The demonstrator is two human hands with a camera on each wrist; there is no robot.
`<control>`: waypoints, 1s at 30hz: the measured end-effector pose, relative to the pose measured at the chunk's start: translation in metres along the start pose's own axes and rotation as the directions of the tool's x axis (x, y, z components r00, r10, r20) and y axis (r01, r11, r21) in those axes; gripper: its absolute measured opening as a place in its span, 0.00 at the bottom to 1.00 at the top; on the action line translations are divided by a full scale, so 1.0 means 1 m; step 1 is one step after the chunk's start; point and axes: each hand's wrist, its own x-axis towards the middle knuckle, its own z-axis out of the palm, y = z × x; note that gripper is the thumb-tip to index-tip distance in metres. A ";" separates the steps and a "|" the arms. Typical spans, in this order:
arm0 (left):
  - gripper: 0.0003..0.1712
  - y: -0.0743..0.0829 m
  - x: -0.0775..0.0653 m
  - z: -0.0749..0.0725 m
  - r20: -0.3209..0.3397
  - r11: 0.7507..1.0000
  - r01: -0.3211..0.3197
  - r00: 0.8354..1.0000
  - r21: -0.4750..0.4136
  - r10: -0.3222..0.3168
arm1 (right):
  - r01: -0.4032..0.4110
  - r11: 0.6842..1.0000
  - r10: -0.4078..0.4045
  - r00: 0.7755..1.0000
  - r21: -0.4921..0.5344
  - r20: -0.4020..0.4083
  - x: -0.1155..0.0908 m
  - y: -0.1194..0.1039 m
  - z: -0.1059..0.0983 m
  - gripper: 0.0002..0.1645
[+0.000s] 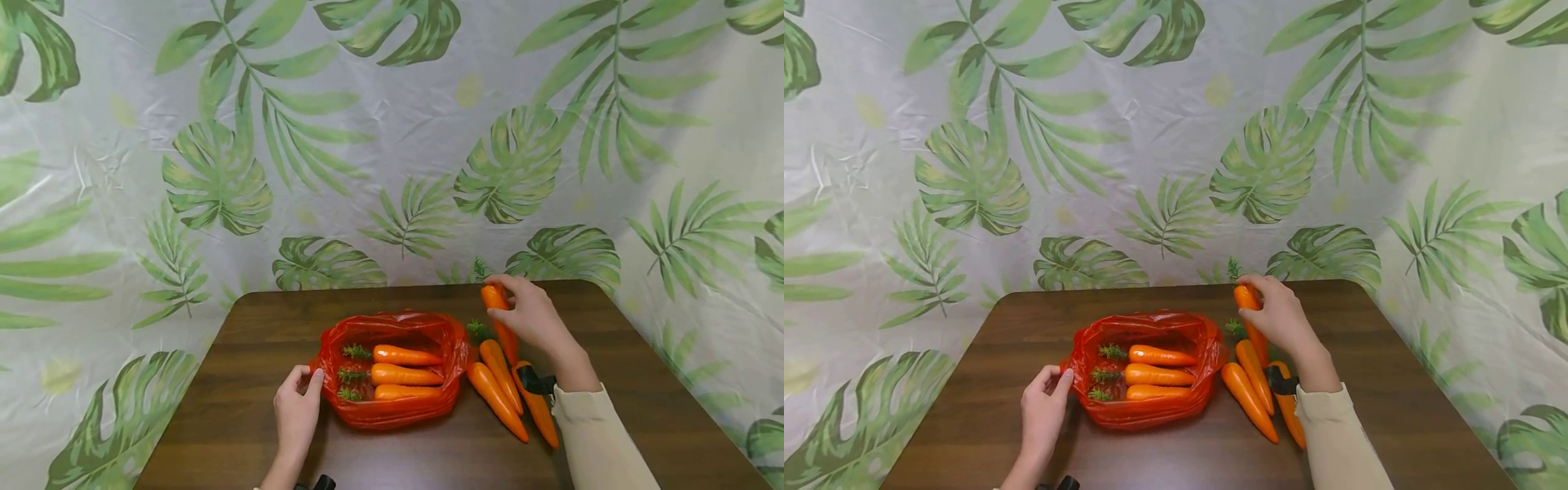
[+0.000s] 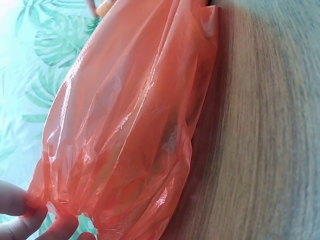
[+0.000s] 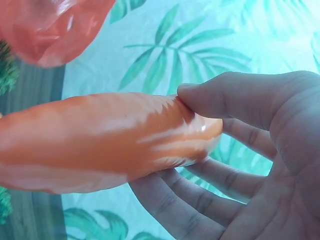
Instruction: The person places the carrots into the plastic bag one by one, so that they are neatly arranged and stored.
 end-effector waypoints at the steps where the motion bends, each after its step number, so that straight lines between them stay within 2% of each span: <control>1: 0.05 0.000 0.000 0.000 -0.001 1.000 -0.002 1.000 -0.001 0.002 | 0.011 1.000 -0.011 1.000 -0.006 0.000 0.002 -0.003 0.000 0.31; 7: 0.05 0.000 0.001 0.000 -0.003 1.000 -0.015 1.000 -0.003 0.015 | 0.059 0.998 -0.059 0.998 0.007 0.000 0.009 -0.020 0.002 0.32; 20: 0.05 -0.002 -0.001 0.000 -0.028 0.999 -0.044 0.999 0.007 0.044 | 0.061 0.995 -0.063 0.998 0.078 0.025 0.017 -0.040 0.009 0.32; 30: 0.06 0.000 0.000 -0.001 -0.012 1.000 -0.025 1.000 -0.008 0.025 | 0.131 0.990 -0.132 0.991 0.046 0.010 0.025 -0.063 0.012 0.31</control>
